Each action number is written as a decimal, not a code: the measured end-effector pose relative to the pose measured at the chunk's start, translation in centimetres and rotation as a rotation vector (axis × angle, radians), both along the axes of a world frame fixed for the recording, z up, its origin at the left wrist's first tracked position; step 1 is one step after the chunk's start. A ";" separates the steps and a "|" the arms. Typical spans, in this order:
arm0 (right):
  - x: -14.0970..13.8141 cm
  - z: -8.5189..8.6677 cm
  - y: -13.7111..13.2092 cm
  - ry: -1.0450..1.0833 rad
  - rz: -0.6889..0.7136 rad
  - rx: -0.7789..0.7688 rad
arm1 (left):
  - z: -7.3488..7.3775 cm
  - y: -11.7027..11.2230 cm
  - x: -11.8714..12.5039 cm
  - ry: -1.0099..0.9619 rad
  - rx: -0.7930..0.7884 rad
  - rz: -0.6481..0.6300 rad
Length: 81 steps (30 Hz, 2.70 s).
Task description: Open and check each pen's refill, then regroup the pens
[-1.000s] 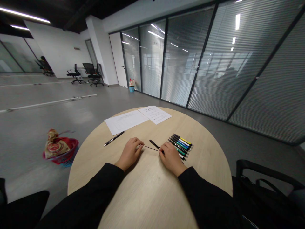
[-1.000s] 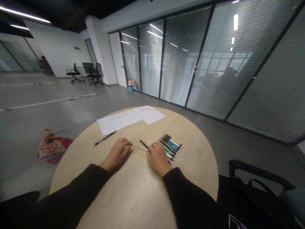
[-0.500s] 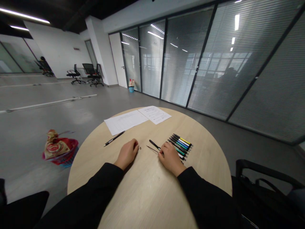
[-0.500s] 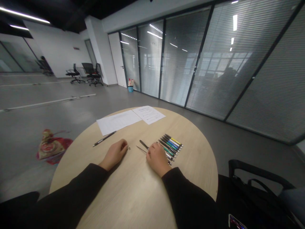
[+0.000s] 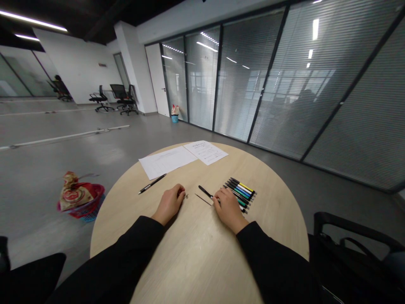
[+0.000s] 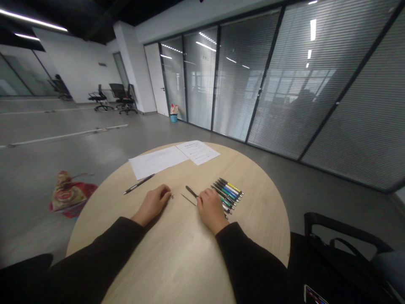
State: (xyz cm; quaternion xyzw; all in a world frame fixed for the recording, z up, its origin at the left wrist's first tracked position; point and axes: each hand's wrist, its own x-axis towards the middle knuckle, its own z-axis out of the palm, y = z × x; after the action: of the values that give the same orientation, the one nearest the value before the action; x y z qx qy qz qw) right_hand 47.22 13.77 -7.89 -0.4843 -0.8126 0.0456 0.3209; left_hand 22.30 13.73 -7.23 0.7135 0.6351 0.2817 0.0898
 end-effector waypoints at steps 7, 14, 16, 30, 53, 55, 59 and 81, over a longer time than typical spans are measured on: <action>0.2 -0.2 0.3 -0.042 -0.036 0.002 | -0.3 0.2 -0.2 0.050 0.031 -0.001; 0.2 -0.6 0.4 -0.038 -0.061 -0.013 | -0.8 0.4 -0.4 0.057 0.078 -0.013; 0.3 -0.9 0.4 -0.047 -0.065 -0.022 | -0.7 0.4 -0.3 0.054 0.070 -0.013; 0.3 -1.2 0.4 -0.174 -0.079 -0.022 | -1.1 0.4 -0.1 0.014 0.084 -0.114; 0.2 -0.6 0.4 -0.137 -0.130 -0.052 | -0.3 -1.0 1.7 0.266 0.105 -0.438; 0.2 -0.6 0.4 -0.120 -0.125 -0.052 | -0.1 -1.0 1.9 0.260 0.118 -0.445; 0.2 -0.5 0.4 -0.092 -0.116 -0.054 | 0.4 -1.0 2.2 0.288 0.126 -0.464; 0.3 -0.8 0.7 -0.097 -0.180 -0.107 | 0.3 -0.4 1.0 0.159 0.214 -0.107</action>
State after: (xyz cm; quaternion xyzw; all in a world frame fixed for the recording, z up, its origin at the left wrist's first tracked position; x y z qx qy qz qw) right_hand 47.53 14.46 -8.73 -0.5732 -0.7770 0.0363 0.2577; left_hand 23.27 13.30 -6.95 0.7721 0.5675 0.2851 -0.0222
